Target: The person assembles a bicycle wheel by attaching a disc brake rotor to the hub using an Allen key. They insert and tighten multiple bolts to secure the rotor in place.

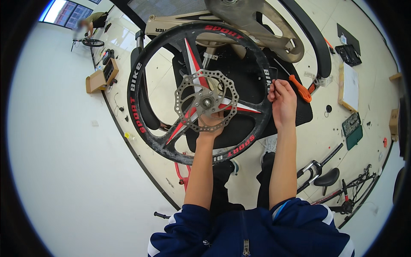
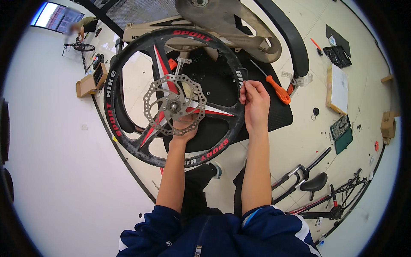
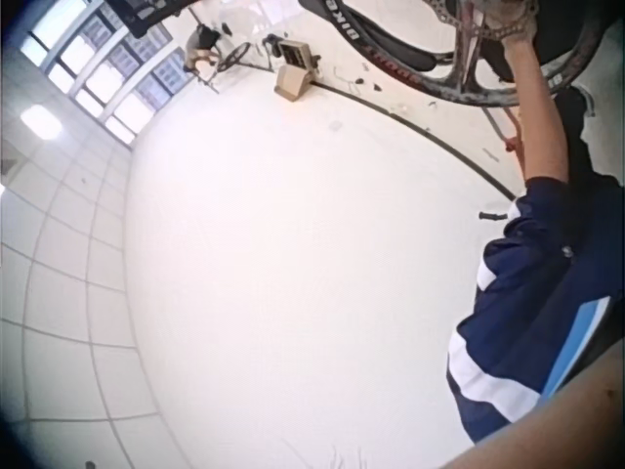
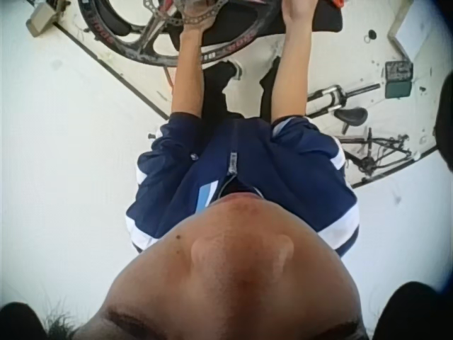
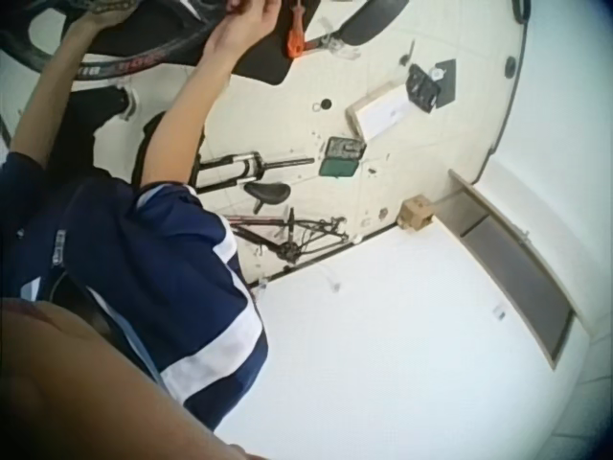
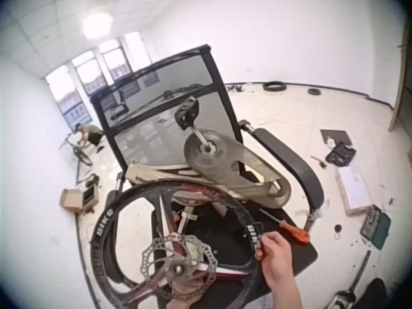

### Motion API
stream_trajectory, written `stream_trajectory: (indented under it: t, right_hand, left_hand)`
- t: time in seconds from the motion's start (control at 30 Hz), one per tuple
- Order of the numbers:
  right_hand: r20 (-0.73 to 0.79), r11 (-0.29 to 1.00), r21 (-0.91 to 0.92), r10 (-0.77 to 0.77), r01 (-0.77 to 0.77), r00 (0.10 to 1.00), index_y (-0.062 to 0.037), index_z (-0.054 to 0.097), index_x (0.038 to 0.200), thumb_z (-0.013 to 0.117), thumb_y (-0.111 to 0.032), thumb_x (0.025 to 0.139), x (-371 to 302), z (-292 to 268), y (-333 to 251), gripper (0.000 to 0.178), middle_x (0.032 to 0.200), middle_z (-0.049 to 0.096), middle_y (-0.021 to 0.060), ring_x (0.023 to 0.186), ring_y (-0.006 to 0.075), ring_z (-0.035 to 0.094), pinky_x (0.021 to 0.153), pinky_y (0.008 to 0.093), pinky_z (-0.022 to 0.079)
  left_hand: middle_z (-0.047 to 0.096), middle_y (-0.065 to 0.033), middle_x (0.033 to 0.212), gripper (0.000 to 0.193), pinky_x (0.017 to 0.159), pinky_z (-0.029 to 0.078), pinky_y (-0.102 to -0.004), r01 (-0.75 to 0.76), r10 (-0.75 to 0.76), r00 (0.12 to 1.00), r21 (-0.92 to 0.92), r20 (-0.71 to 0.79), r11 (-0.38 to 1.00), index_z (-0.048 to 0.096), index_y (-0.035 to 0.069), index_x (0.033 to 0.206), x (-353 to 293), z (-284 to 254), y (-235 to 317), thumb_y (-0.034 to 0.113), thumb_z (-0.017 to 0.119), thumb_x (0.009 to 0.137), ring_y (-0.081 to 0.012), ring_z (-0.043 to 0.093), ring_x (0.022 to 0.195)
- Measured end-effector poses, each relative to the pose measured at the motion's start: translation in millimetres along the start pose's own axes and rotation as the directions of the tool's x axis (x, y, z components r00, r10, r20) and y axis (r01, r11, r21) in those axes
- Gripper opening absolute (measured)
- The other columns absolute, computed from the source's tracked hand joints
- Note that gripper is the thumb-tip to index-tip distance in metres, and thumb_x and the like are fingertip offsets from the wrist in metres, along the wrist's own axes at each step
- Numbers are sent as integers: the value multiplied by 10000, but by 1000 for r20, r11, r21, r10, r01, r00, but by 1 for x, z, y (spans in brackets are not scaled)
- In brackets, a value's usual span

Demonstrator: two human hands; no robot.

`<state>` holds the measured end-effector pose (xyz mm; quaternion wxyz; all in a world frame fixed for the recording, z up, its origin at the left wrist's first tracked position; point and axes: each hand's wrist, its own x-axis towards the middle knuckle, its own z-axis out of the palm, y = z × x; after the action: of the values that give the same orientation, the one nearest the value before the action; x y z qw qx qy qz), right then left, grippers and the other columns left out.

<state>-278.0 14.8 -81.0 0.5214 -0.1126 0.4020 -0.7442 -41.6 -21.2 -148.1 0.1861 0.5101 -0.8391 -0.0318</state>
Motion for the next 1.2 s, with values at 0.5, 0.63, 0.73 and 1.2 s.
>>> stream_trajectory:
  t: [0.5, 0.63, 0.73, 1.2]
  right_hand:
    - [32, 996, -93, 11, -8, 999, -12, 598, 970, 571, -112, 955, -1, 11, 17, 105, 805, 587, 26, 659, 93, 491, 613, 239, 372]
    - [60, 994, -106, 17, -10, 998, -9, 598, 970, 569, -111, 955, -4, 14, 17, 107, 804, 586, 27, 659, 96, 492, 614, 239, 371]
    - [42, 992, -124, 14, -9, 999, -8, 598, 972, 569, -111, 954, -1, 12, 17, 108, 804, 586, 29, 661, 96, 494, 615, 239, 373]
    - [77, 970, -244, 33, -14, 996, -27, 597, 955, 601, -122, 944, -3, 8, 2, 96, 790, 587, 22, 619, 73, 465, 563, 218, 346]
  left_hand:
    - [666, -206, 1065, 290, 864, 507, -418, 222, -374, 836, -376, -401, 900, 635, -51, 1077, 5, 19, 20, 64, 665, 813, -376, 642, 1012]
    - [669, -210, 1039, 243, 843, 512, -441, 200, -352, 853, -380, -387, 903, 650, -32, 1043, 4, 20, 18, 56, 636, 817, -407, 638, 980]
    - [675, -205, 1019, 227, 822, 519, -453, 238, -350, 877, -336, -328, 911, 655, -24, 1031, -2, 16, 13, 71, 623, 827, -406, 644, 956]
    - [731, -137, 854, 105, 717, 547, -303, 336, -442, 896, -614, -24, 714, 730, 13, 885, -51, -53, 80, 40, 716, 785, -262, 726, 772]
